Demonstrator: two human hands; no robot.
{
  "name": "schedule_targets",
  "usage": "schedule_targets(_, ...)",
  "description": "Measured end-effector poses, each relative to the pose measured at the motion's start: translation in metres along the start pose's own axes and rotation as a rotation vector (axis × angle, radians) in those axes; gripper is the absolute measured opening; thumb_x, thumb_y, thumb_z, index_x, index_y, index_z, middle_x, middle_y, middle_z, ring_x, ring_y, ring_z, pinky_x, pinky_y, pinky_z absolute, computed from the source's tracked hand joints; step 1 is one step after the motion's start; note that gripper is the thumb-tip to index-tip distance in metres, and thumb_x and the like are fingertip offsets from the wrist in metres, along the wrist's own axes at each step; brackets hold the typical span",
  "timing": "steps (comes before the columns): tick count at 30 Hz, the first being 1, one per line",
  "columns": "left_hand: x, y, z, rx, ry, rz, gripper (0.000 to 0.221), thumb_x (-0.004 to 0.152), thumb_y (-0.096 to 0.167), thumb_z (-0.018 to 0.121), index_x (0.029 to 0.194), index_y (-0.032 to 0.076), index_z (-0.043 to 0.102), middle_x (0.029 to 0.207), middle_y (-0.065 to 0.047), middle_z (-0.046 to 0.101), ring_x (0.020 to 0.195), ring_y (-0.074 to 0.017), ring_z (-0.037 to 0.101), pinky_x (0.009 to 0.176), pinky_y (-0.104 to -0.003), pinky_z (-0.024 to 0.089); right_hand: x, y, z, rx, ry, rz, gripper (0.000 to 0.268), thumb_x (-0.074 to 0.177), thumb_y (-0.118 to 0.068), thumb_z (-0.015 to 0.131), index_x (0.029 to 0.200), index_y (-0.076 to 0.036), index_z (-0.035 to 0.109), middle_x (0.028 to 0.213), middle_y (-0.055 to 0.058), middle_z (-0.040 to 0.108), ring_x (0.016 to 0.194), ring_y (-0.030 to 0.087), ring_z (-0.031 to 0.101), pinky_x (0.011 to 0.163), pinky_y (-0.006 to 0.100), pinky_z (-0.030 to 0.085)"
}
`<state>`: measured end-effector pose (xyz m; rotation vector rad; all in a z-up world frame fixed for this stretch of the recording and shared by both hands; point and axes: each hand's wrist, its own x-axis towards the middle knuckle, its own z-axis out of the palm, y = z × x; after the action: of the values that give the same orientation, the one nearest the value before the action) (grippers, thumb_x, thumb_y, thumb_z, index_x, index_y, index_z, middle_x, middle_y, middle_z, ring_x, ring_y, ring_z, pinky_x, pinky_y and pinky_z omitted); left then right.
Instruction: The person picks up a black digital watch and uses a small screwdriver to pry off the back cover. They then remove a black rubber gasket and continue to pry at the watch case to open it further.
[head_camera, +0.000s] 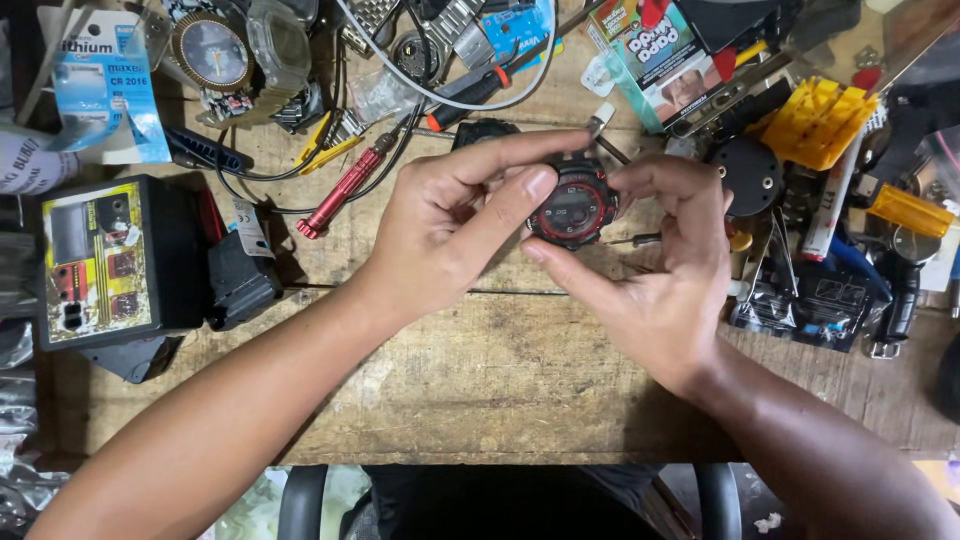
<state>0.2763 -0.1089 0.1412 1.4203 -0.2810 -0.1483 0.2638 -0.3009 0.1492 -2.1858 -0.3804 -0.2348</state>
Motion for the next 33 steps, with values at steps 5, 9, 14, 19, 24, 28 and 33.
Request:
schedule_targets(5, -0.001, 0.003, 0.001, 0.066, 0.062, -0.046, 0.03, 0.108, 0.023, 0.058, 0.135, 0.011, 0.067, 0.067, 0.011, 0.039, 0.061, -0.0014, 0.029, 0.055, -0.018, 0.023, 0.001, 0.005, 0.001, -0.014, -0.001, -0.043, 0.066, 0.082, -0.026, 0.095, 0.123, 0.0, 0.051, 0.112, 0.01, 0.053, 0.093, 0.018, 0.054, 0.087, 0.03, 0.047)
schedule_targets(9, -0.002, 0.0, 0.001, 0.071, 0.069, -0.021, 0.029, 0.109, 0.021, 0.059, 0.135, 0.011, 0.067, 0.066, 0.011, 0.036, 0.061, -0.0015, 0.028, 0.057, -0.019, 0.022, 0.001, 0.002, 0.003, -0.011, 0.016, -0.053, 0.064, 0.082, -0.026, 0.094, 0.12, 0.001, 0.051, 0.11, 0.01, 0.053, 0.091, 0.019, 0.052, 0.087, 0.032, 0.045)
schedule_targets(14, -0.003, -0.001, 0.002, 0.039, 0.078, -0.01, 0.03, 0.108, 0.021, 0.059, 0.135, 0.009, 0.067, 0.071, 0.01, 0.044, 0.065, -0.0013, 0.034, 0.06, -0.017, 0.03, -0.001, -0.003, 0.008, 0.161, 0.045, 0.001, 0.069, 0.079, -0.013, 0.095, 0.124, 0.003, 0.044, 0.118, 0.014, 0.054, 0.094, 0.018, 0.054, 0.085, 0.027, 0.049)
schedule_targets(19, -0.001, 0.001, 0.002, 0.047, 0.095, 0.006, 0.031, 0.108, 0.021, 0.059, 0.135, 0.008, 0.066, 0.079, 0.006, 0.061, 0.067, -0.0008, 0.044, 0.063, -0.015, 0.037, -0.002, -0.008, 0.006, 0.189, 0.077, 0.049, 0.073, 0.079, -0.006, 0.096, 0.131, 0.002, 0.045, 0.112, 0.011, 0.054, 0.093, 0.015, 0.056, 0.087, 0.026, 0.051)
schedule_targets(24, 0.001, 0.002, 0.002, 0.073, 0.097, -0.002, 0.031, 0.107, 0.022, 0.06, 0.134, 0.009, 0.067, 0.083, 0.005, 0.065, 0.069, -0.0006, 0.05, 0.063, -0.015, 0.041, -0.002, -0.009, 0.005, 0.152, 0.081, 0.081, 0.07, 0.081, -0.008, 0.095, 0.132, 0.003, 0.048, 0.106, 0.01, 0.059, 0.094, 0.015, 0.059, 0.09, 0.025, 0.051)
schedule_targets(28, 0.001, 0.0, 0.003, 0.018, 0.094, 0.007, 0.031, 0.107, 0.02, 0.061, 0.135, 0.007, 0.065, 0.094, 0.003, 0.071, 0.076, 0.0008, 0.053, 0.07, -0.014, 0.047, 0.0, -0.007, 0.005, 0.173, 0.096, 0.034, 0.072, 0.082, -0.007, 0.095, 0.132, 0.001, 0.044, 0.106, 0.011, 0.057, 0.096, 0.016, 0.058, 0.093, 0.027, 0.051)
schedule_targets(33, 0.0, -0.001, 0.003, -0.013, 0.085, 0.029, 0.03, 0.107, 0.018, 0.06, 0.135, 0.007, 0.063, 0.115, -0.005, 0.076, 0.098, -0.004, 0.068, 0.09, -0.017, 0.059, -0.001, -0.004, 0.005, 0.201, 0.085, 0.013, 0.074, 0.08, -0.005, 0.096, 0.13, -0.001, 0.04, 0.106, 0.01, 0.051, 0.091, 0.015, 0.052, 0.085, 0.026, 0.048)
